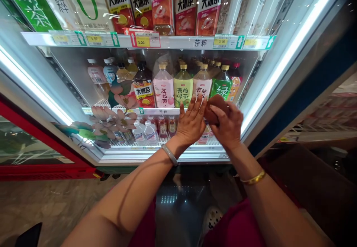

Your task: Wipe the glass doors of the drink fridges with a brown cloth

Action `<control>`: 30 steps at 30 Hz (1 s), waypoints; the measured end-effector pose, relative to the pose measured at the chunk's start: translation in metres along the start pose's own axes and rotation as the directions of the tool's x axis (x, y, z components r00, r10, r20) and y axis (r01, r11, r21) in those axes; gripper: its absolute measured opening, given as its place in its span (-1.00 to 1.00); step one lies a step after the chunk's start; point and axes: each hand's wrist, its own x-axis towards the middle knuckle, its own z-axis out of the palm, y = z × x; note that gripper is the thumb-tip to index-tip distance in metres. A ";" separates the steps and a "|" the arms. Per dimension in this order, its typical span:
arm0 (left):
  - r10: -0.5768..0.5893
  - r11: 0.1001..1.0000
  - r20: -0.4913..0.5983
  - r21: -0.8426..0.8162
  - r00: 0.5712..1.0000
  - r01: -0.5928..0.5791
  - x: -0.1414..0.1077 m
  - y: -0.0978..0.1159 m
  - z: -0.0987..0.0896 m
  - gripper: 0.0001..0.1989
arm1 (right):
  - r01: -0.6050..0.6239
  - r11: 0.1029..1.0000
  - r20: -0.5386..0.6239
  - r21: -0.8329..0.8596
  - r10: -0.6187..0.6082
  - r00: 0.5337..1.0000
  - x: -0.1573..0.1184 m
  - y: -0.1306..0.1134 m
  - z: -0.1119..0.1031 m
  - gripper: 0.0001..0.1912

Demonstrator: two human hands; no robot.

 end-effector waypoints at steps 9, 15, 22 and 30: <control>0.001 1.000 0.027 0.007 1.000 -0.001 -0.001 0.000 0.001 -0.12 | -0.278 0.960 -0.194 0.039 0.281 0.940 -0.004 0.027 -0.001 -0.21; 0.009 1.000 0.028 -0.014 1.000 -0.008 -0.010 0.015 0.011 -0.16 | 0.045 0.999 0.076 0.004 -0.045 0.996 -0.021 0.018 -0.001 -0.40; 0.061 0.998 0.013 0.032 0.998 -0.061 -0.014 0.011 0.016 -0.20 | -0.184 0.983 -0.231 0.011 0.182 0.956 -0.019 0.066 -0.003 -0.28; 0.025 0.999 0.013 0.034 1.000 -0.026 -0.019 0.017 0.019 -0.19 | 0.046 0.998 0.106 0.048 -0.051 0.993 -0.035 0.016 0.001 -0.41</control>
